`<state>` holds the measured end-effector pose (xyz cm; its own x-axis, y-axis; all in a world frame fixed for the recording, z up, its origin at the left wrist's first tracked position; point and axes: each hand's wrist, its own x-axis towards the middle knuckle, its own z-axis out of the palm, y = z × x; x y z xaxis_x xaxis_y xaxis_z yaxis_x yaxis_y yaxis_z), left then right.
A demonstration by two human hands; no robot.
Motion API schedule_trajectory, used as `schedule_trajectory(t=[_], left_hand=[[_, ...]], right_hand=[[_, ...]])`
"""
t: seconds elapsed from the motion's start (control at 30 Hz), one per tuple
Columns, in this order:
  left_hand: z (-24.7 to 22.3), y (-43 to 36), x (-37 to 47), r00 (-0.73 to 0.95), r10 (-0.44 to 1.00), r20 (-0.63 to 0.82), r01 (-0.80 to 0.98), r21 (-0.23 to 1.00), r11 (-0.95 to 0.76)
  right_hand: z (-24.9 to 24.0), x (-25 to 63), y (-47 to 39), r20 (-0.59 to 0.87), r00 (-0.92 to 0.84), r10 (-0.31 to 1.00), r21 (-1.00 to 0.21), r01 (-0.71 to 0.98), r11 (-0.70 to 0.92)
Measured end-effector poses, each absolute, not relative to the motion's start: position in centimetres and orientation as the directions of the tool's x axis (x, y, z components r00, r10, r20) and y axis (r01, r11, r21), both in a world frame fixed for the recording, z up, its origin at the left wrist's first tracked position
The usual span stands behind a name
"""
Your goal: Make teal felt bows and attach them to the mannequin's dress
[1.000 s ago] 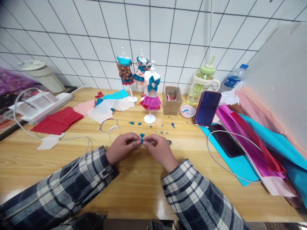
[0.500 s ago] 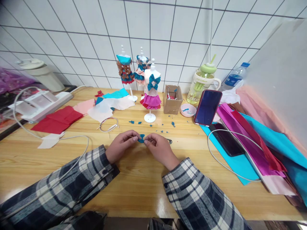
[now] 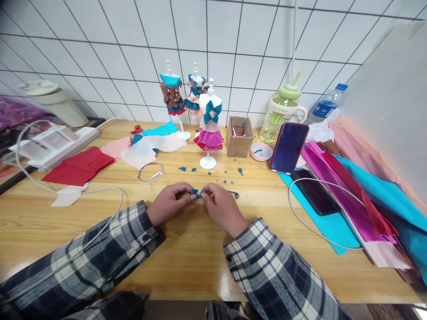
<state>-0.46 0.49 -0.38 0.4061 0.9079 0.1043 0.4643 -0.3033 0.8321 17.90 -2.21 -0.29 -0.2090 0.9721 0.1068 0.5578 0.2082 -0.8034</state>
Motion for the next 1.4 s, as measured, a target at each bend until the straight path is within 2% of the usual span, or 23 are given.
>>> schedule_trajectory(t=[0.2,0.33,0.67,0.8,1.0,1.1,1.23,1.33,1.4], left_hand=[[-0.45,0.43,-0.43,0.429,0.897,0.103,0.446,0.840,-0.310],[-0.52,0.40,-0.41,0.424,0.898,0.115,0.416,0.857,-0.306],[-0.48,0.36,-0.46,0.430,0.897,0.107,0.382,0.878,-0.288],[-0.40,0.35,-0.46,0.429,0.898,0.096,0.390,0.877,-0.280],[-0.42,0.33,-0.43,0.425,0.900,0.100,0.409,0.866,-0.289],[-0.40,0.25,-0.38,0.445,0.886,0.130,0.439,0.831,-0.342],[-0.24,0.09,-0.38,0.475,0.856,0.202,0.454,0.778,-0.435],[-0.15,0.05,-0.55,0.407,0.893,0.194,0.388,0.848,-0.361],[-0.16,0.05,-0.69,0.405,0.906,0.121,0.258,0.936,-0.240]], right_hand=[[-0.40,17.66,-2.30,0.099,-0.123,0.987,-0.866,0.478,0.147],[-0.57,17.59,-2.18,0.039,-0.092,0.995,-0.911,0.407,0.073],[-0.45,17.52,-2.18,-0.007,-0.134,0.991,-0.955,0.294,0.033],[-0.46,17.52,-2.14,0.036,-0.109,0.993,-0.945,0.319,0.069],[-0.37,17.51,-2.24,-0.010,-0.116,0.993,-0.944,0.328,0.029],[-0.34,17.57,-2.20,0.052,-0.123,0.991,-0.941,0.327,0.090],[-0.28,17.69,-2.10,0.200,-0.113,0.973,-0.864,0.448,0.229],[-0.02,17.93,-2.22,0.330,-0.091,0.940,-0.833,0.441,0.335],[0.23,18.16,-2.41,0.448,-0.084,0.890,-0.783,0.444,0.435]])
